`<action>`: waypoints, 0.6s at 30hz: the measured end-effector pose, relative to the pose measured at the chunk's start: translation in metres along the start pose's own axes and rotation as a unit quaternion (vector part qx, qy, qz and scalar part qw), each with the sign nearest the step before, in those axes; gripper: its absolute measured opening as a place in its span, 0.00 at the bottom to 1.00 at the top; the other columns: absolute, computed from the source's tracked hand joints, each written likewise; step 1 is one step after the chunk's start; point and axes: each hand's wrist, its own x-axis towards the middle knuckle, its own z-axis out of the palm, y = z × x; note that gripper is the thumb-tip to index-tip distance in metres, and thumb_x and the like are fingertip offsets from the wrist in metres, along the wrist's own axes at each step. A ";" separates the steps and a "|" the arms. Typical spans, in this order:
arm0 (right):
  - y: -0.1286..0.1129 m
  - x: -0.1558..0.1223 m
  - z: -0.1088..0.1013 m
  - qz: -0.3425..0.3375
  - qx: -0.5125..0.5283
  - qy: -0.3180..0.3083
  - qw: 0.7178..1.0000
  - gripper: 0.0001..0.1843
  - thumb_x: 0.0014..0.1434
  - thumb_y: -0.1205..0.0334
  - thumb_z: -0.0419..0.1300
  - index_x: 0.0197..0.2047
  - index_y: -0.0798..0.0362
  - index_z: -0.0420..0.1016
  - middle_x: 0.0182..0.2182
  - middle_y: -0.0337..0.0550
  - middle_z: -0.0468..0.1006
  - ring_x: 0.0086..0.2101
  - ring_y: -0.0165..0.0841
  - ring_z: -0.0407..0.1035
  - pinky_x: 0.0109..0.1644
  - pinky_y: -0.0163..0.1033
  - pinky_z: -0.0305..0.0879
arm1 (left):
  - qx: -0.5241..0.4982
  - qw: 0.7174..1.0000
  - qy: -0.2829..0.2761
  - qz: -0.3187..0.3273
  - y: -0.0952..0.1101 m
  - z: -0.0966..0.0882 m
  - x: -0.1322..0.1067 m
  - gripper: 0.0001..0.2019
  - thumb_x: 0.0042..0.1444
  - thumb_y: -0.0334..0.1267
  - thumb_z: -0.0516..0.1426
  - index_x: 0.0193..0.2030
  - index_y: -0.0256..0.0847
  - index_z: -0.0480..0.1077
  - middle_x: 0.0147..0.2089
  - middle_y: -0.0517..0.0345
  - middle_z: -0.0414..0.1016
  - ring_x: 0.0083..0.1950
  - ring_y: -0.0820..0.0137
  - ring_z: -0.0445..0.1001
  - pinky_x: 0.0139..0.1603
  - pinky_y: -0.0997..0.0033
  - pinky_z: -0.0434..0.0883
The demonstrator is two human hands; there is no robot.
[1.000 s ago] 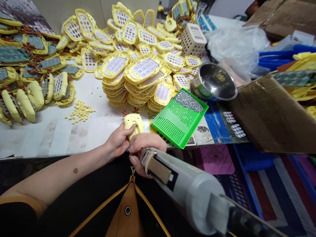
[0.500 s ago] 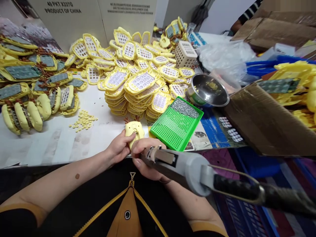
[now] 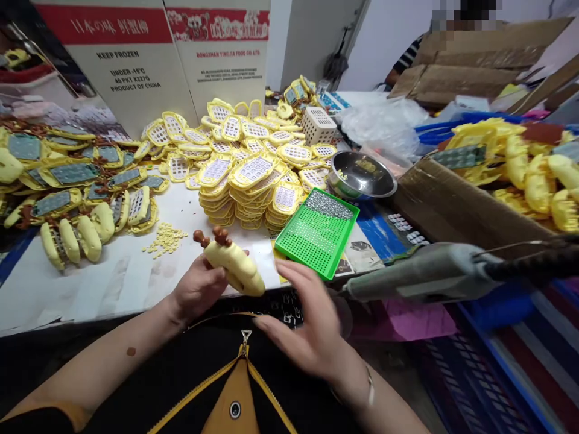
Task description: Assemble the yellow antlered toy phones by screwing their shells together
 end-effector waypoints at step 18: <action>0.064 0.063 0.076 0.137 0.240 -0.155 0.948 0.28 0.55 0.38 0.62 0.47 0.54 0.76 0.37 0.45 0.78 0.36 0.35 0.69 0.41 0.39 0.69 | 0.037 0.998 0.042 -0.018 0.011 -0.033 0.015 0.20 0.33 0.33 0.75 0.36 0.41 0.77 0.39 0.57 0.80 0.47 0.61 0.78 0.51 0.62 0.73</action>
